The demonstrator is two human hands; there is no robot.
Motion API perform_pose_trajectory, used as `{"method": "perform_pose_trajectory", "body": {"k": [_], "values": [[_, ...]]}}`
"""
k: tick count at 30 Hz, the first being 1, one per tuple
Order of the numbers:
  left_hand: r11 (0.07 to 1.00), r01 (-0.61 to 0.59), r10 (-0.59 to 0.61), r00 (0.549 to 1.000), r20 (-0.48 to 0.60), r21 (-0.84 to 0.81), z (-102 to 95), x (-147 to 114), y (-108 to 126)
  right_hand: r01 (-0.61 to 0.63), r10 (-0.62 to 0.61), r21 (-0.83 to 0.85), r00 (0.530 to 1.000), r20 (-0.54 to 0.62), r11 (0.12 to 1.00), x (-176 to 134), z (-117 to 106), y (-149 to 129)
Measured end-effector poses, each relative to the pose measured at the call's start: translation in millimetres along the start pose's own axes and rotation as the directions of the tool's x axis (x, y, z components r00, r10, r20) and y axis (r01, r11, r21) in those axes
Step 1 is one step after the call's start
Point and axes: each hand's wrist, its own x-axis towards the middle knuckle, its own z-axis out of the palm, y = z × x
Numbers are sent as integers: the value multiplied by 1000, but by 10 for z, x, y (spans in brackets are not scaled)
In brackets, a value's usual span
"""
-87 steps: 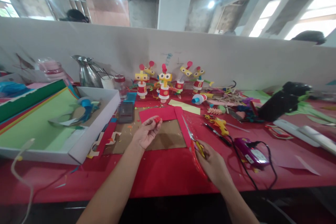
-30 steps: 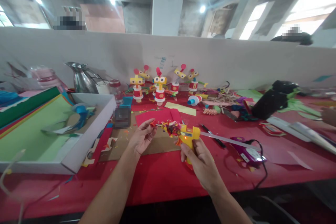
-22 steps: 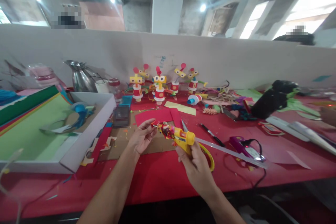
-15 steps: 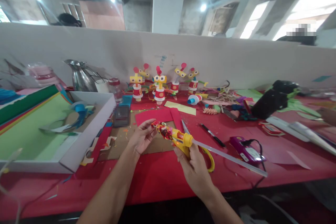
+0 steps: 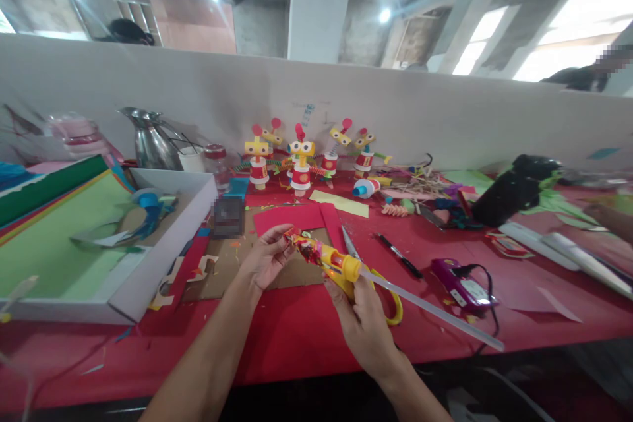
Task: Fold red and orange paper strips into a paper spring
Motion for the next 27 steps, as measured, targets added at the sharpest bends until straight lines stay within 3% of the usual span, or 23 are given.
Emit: {"method": "perform_pose_trajectory", "body": {"k": [17,27], "values": [[1000,-5,5,1000,8,-6,10,-4,7,61,-67,-125,997,-41,990,11,-12,-24],[1000,-12,10,998,57,24,13,-23,27,20,-28,-114,997,-70,993,-27,-42,-34]]}}
